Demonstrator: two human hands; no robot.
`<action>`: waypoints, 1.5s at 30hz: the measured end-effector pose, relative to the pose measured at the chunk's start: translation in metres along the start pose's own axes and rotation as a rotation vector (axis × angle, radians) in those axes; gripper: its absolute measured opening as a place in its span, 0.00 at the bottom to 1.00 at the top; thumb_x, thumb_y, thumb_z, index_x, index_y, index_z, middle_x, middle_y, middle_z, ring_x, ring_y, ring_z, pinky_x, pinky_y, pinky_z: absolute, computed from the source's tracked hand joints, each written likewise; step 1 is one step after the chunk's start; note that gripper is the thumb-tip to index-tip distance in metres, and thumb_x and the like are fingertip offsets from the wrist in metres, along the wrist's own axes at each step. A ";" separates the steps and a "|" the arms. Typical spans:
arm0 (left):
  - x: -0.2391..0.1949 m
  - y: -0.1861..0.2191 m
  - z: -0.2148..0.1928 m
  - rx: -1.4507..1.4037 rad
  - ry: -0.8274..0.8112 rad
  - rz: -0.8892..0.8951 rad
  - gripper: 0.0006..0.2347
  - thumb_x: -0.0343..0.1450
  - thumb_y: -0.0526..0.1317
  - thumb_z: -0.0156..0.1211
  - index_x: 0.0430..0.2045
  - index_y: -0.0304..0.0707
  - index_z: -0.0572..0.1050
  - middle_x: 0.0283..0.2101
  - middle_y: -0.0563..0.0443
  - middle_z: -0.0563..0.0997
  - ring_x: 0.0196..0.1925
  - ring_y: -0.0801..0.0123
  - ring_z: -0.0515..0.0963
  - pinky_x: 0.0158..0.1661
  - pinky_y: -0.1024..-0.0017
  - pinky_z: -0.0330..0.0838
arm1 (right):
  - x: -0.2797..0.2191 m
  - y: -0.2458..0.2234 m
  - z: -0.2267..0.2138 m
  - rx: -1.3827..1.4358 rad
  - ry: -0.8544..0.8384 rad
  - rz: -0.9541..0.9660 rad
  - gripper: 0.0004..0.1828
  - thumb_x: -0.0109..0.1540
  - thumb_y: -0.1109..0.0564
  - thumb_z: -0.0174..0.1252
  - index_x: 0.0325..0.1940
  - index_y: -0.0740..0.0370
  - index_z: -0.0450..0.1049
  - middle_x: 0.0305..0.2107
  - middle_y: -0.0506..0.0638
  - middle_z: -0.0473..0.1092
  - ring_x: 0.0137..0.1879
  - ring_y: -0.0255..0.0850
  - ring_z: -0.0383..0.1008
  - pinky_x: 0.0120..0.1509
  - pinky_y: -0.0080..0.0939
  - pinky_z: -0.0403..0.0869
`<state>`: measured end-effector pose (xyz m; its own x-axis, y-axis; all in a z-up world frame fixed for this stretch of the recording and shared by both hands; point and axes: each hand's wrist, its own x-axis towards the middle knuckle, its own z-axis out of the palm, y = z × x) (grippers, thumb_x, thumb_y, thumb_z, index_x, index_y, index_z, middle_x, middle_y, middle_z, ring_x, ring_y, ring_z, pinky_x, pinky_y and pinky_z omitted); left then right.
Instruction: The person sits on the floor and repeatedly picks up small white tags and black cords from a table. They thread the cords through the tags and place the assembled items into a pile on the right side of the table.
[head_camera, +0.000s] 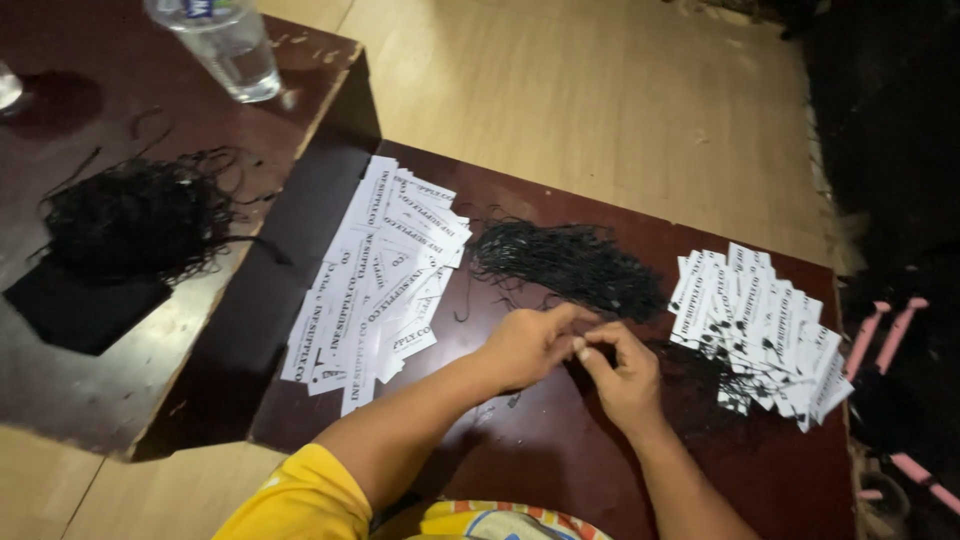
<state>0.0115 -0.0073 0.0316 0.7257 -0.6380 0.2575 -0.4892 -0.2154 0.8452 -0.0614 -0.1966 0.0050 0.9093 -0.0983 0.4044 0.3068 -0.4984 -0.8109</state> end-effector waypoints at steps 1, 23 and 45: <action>0.000 -0.001 0.001 0.005 0.008 -0.005 0.14 0.74 0.39 0.54 0.55 0.48 0.71 0.29 0.48 0.85 0.37 0.47 0.85 0.42 0.54 0.78 | -0.001 0.000 0.002 0.006 -0.007 -0.005 0.07 0.58 0.66 0.66 0.40 0.65 0.78 0.31 0.57 0.77 0.41 0.49 0.80 0.48 0.50 0.75; 0.021 -0.052 -0.118 0.637 0.451 -0.701 0.14 0.71 0.42 0.58 0.46 0.30 0.72 0.54 0.32 0.71 0.52 0.43 0.73 0.48 0.47 0.70 | -0.001 -0.007 0.010 -0.127 -0.131 0.066 0.07 0.65 0.55 0.55 0.33 0.57 0.74 0.27 0.43 0.74 0.34 0.36 0.73 0.43 0.37 0.70; -0.006 -0.101 -0.141 0.907 0.592 -0.667 0.19 0.69 0.37 0.66 0.55 0.36 0.73 0.54 0.41 0.77 0.58 0.51 0.73 0.55 0.54 0.69 | -0.002 -0.002 0.010 -0.105 -0.137 0.080 0.07 0.64 0.56 0.56 0.33 0.58 0.75 0.27 0.43 0.73 0.33 0.34 0.72 0.40 0.36 0.70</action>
<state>0.1249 0.1222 0.0102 0.9476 0.1646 0.2739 0.0686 -0.9419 0.3287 -0.0607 -0.1868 0.0016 0.9615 -0.0265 0.2736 0.2078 -0.5813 -0.7867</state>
